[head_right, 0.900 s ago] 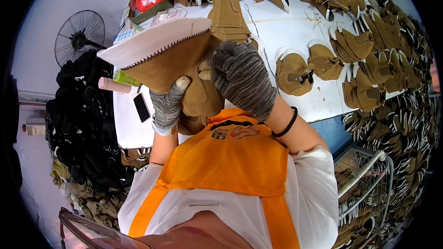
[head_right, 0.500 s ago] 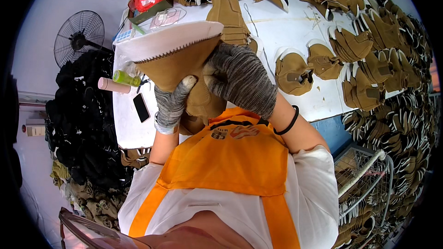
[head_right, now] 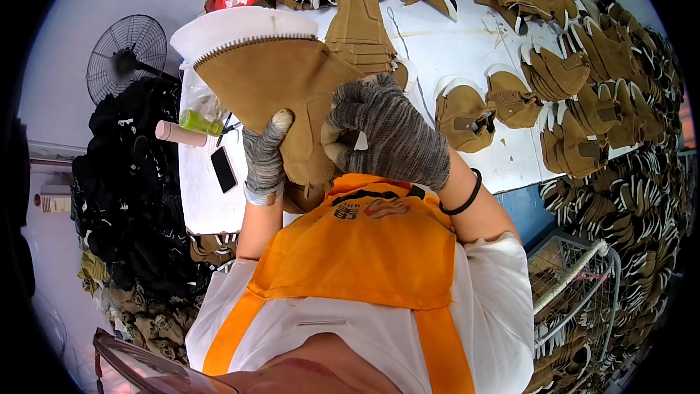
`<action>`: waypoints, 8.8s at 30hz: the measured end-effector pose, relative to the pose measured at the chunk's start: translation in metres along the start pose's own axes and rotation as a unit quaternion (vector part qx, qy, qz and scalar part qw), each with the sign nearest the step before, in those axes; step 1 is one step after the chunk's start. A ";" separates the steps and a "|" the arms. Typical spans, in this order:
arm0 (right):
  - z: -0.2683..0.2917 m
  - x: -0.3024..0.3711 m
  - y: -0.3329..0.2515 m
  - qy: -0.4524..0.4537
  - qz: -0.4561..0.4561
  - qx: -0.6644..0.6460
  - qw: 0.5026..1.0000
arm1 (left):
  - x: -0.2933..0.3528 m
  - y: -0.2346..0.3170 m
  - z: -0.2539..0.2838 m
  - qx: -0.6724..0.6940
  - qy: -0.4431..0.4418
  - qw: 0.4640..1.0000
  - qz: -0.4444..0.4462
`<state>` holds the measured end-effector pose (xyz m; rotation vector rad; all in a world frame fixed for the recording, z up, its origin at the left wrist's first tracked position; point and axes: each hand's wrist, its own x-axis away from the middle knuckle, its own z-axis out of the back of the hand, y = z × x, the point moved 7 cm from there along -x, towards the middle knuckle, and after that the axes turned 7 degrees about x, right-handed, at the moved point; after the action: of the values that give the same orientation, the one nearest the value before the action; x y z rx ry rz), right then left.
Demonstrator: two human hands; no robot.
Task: The person handles and turns over various tan-colored boot upper components by hand, occasionally using a small tool to trim or pick at the edges, before stacking them on a table.
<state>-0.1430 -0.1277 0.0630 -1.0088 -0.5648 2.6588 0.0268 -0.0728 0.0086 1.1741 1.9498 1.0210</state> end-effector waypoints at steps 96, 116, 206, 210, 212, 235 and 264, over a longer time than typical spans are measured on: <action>-0.033 0.049 0.089 0.121 -0.470 -0.408 0.774 | 0.002 -0.028 -0.002 0.361 -0.019 0.924 0.121; -0.027 0.013 0.034 0.078 -0.291 -0.598 0.743 | -0.001 0.004 -0.009 0.222 0.003 0.974 0.054; 0.061 -0.018 0.021 0.067 -0.053 0.028 0.996 | 0.006 -0.018 0.006 -0.325 -0.102 0.940 0.016; 0.062 -0.024 0.018 0.041 -0.009 0.118 0.992 | 0.006 -0.024 0.013 -0.380 -0.116 0.918 0.020; 0.062 -0.026 0.016 0.053 0.007 0.157 0.986 | 0.006 -0.027 0.016 -0.282 -0.104 0.953 0.034; 0.060 -0.039 0.007 0.026 0.015 0.233 0.972 | 0.011 -0.005 -0.009 -0.258 -0.084 0.962 0.037; 0.061 -0.026 0.013 0.056 0.041 0.189 0.980 | 0.009 -0.011 -0.018 -0.628 -0.150 0.759 -0.082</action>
<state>-0.1663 -0.1653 0.1144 -1.0710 0.0097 2.6144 0.0041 -0.0731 0.0073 0.3086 0.6939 1.5070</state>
